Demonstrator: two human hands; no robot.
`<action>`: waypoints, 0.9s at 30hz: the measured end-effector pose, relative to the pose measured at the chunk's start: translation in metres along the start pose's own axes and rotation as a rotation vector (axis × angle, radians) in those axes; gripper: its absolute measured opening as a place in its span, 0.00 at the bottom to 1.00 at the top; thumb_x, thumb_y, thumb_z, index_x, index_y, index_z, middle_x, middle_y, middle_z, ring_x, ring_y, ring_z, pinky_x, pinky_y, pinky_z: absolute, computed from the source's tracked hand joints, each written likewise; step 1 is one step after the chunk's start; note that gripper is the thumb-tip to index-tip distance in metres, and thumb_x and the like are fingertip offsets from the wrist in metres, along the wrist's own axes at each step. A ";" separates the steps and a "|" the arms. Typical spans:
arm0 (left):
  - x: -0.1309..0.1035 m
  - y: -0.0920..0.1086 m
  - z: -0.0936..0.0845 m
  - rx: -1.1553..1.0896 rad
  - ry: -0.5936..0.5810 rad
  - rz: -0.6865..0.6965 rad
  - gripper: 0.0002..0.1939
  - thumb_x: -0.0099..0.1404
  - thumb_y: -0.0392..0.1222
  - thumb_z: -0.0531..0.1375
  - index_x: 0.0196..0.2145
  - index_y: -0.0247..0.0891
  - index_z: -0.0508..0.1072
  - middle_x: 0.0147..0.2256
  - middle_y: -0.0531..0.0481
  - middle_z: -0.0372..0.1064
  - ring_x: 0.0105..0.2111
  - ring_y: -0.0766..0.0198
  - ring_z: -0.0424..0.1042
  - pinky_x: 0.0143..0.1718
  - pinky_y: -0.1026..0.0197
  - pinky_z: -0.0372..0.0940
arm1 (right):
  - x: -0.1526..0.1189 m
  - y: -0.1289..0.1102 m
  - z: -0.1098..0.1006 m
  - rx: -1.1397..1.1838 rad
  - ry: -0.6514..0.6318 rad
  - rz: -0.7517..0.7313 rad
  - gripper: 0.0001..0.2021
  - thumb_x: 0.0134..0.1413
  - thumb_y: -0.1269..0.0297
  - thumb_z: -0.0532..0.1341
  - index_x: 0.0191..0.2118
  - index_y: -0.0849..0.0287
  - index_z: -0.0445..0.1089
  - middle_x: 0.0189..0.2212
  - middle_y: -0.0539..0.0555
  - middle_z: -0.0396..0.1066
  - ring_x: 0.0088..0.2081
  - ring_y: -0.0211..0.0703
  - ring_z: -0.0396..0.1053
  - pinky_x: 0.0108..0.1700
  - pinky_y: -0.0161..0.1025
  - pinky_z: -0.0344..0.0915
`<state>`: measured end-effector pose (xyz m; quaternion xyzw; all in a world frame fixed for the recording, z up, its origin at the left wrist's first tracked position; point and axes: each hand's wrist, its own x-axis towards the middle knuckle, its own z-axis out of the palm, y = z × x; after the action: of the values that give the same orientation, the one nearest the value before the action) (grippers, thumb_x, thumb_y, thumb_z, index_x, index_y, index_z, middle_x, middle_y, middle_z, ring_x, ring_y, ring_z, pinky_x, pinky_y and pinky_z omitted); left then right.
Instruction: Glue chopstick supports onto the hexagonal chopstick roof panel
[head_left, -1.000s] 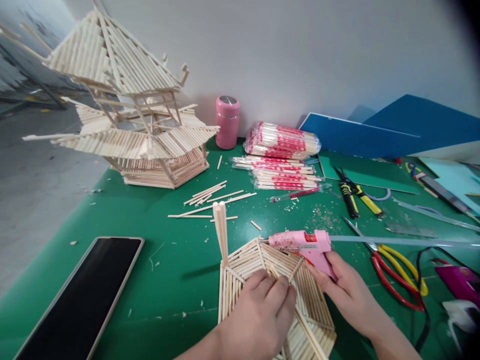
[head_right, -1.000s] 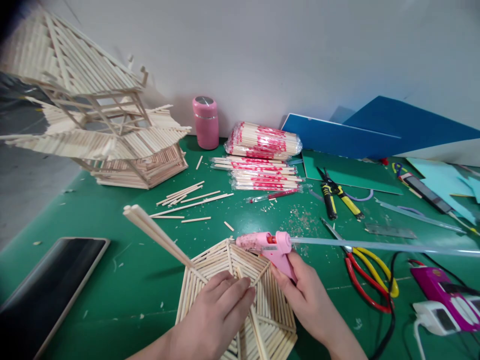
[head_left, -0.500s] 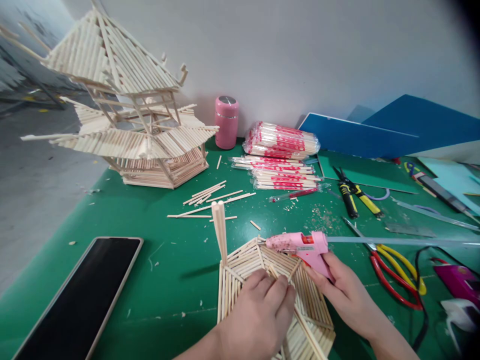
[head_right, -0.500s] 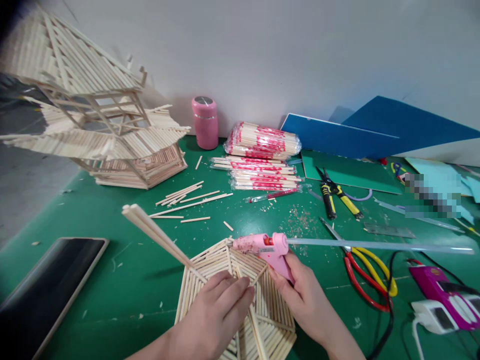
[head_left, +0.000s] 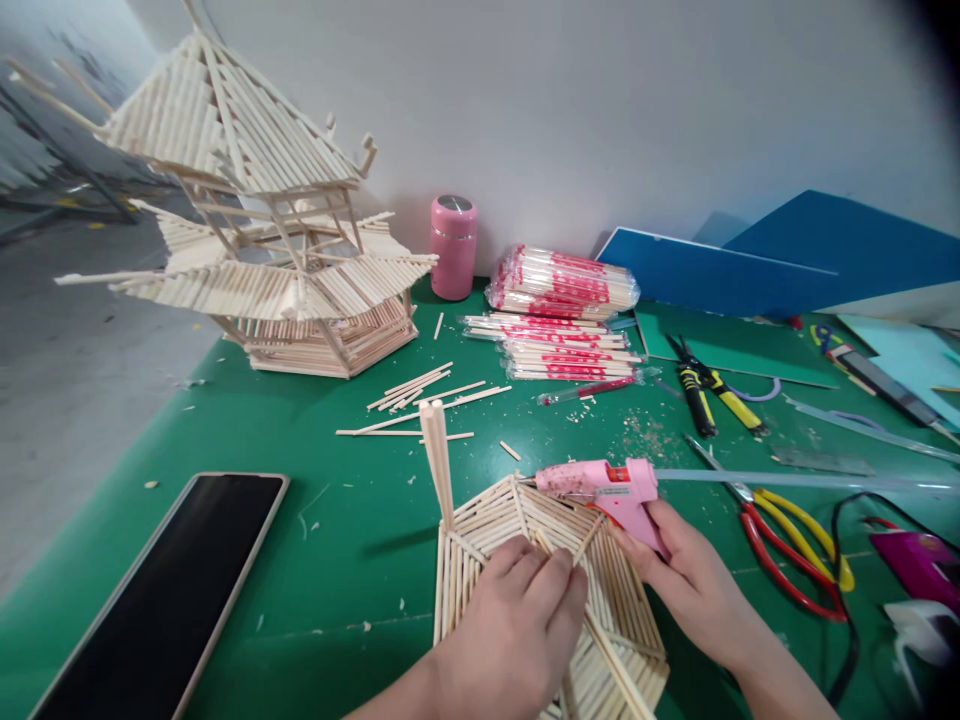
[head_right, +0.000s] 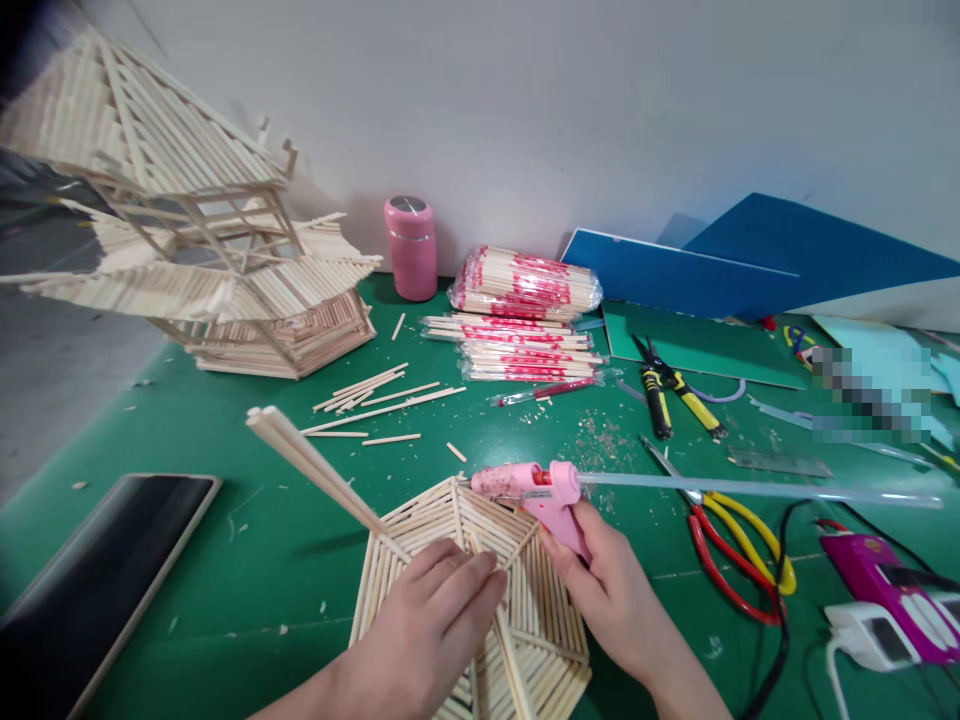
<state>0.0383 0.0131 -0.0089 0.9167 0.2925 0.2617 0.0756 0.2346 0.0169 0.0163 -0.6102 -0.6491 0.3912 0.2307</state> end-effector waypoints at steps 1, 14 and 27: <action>0.000 0.000 -0.001 0.006 -0.001 -0.005 0.15 0.62 0.32 0.45 0.41 0.29 0.68 0.38 0.40 0.69 0.34 0.58 0.68 0.39 0.51 0.63 | 0.001 0.000 0.000 0.000 0.003 -0.001 0.14 0.55 0.62 0.51 0.47 0.58 0.58 0.39 0.55 0.67 0.37 0.43 0.66 0.41 0.39 0.62; 0.005 -0.013 -0.008 -0.068 0.249 -0.289 0.12 0.62 0.33 0.47 0.41 0.31 0.67 0.35 0.41 0.69 0.34 0.59 0.69 0.34 0.56 0.68 | 0.004 0.008 0.002 0.061 -0.015 -0.051 0.11 0.56 0.63 0.51 0.45 0.58 0.59 0.36 0.55 0.68 0.37 0.44 0.67 0.38 0.40 0.64; 0.045 -0.026 -0.027 -0.240 0.352 -0.621 0.08 0.61 0.34 0.52 0.26 0.34 0.68 0.30 0.47 0.67 0.33 0.63 0.67 0.33 0.61 0.63 | 0.001 0.011 -0.002 0.167 0.003 -0.119 0.14 0.55 0.63 0.50 0.47 0.58 0.59 0.40 0.55 0.68 0.40 0.44 0.66 0.42 0.39 0.62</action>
<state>0.0425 0.0594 0.0258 0.7099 0.5325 0.4120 0.2067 0.2421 0.0178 0.0088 -0.5498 -0.6490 0.4287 0.3047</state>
